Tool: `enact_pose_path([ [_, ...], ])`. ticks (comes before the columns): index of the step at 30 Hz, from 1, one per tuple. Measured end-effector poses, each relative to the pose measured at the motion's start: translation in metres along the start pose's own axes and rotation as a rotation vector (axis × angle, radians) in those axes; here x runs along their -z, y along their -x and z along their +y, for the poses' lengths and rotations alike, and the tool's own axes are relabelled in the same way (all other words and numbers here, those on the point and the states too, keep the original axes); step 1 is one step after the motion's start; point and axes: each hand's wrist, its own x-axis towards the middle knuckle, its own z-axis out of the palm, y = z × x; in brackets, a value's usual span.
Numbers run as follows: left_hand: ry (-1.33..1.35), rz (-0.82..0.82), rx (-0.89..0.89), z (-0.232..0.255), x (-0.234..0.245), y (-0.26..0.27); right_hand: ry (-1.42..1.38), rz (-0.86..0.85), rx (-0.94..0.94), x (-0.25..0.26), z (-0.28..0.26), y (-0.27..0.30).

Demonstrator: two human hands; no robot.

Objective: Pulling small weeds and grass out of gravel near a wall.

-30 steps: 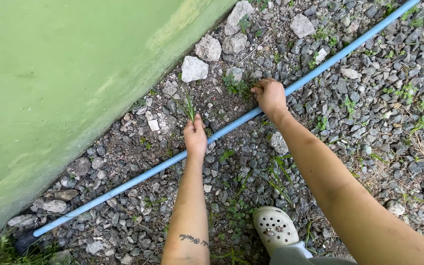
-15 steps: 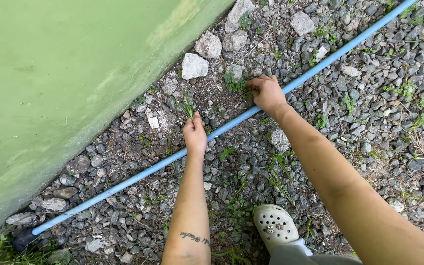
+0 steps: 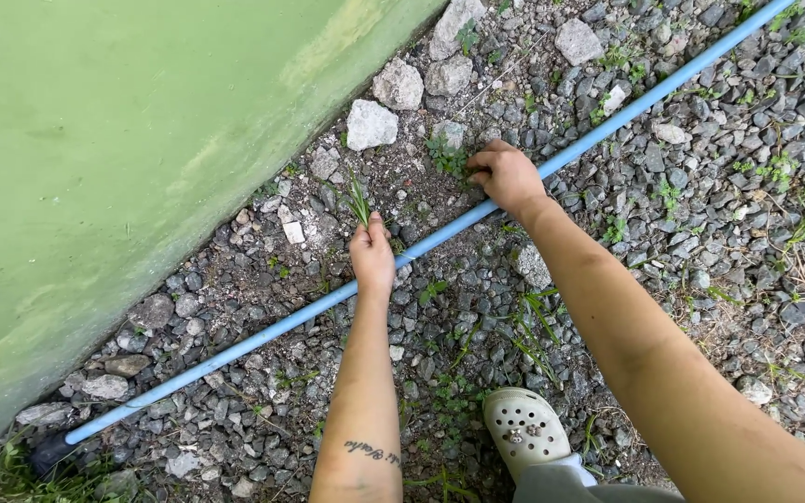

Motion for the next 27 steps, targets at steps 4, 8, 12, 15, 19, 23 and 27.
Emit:
enact_pose_path([
  [4, 0.0, 0.001, -0.016, -0.001, 0.0, 0.0, 0.026, 0.0, 0.031, 0.0, -0.006, -0.001],
  [8, 0.024, 0.01, -0.01, 0.001, -0.001, 0.0, -0.055, -0.04, -0.077, -0.004, -0.001, -0.004],
  [12, 0.047, 0.007, -0.01, 0.001, 0.0, 0.001, -0.16, -0.075, -0.292, 0.009, -0.017, -0.005],
  [15, 0.051, 0.01, -0.029, -0.001, -0.001, 0.001, -0.246, -0.081, -0.331, 0.011, -0.019, -0.005],
  [19, 0.025, 0.006, -0.009, 0.002, 0.001, 0.003, -0.316, -0.082, -0.341, 0.006, -0.011, -0.006],
  [23, 0.029, 0.011, 0.0, -0.005, 0.0, 0.0, -0.366, -0.073, -0.353, 0.004, -0.006, -0.008],
  [27, 0.009, 0.012, 0.003, 0.004, 0.001, 0.003, -0.651, 0.056, -0.488, -0.003, 0.018, -0.011],
])
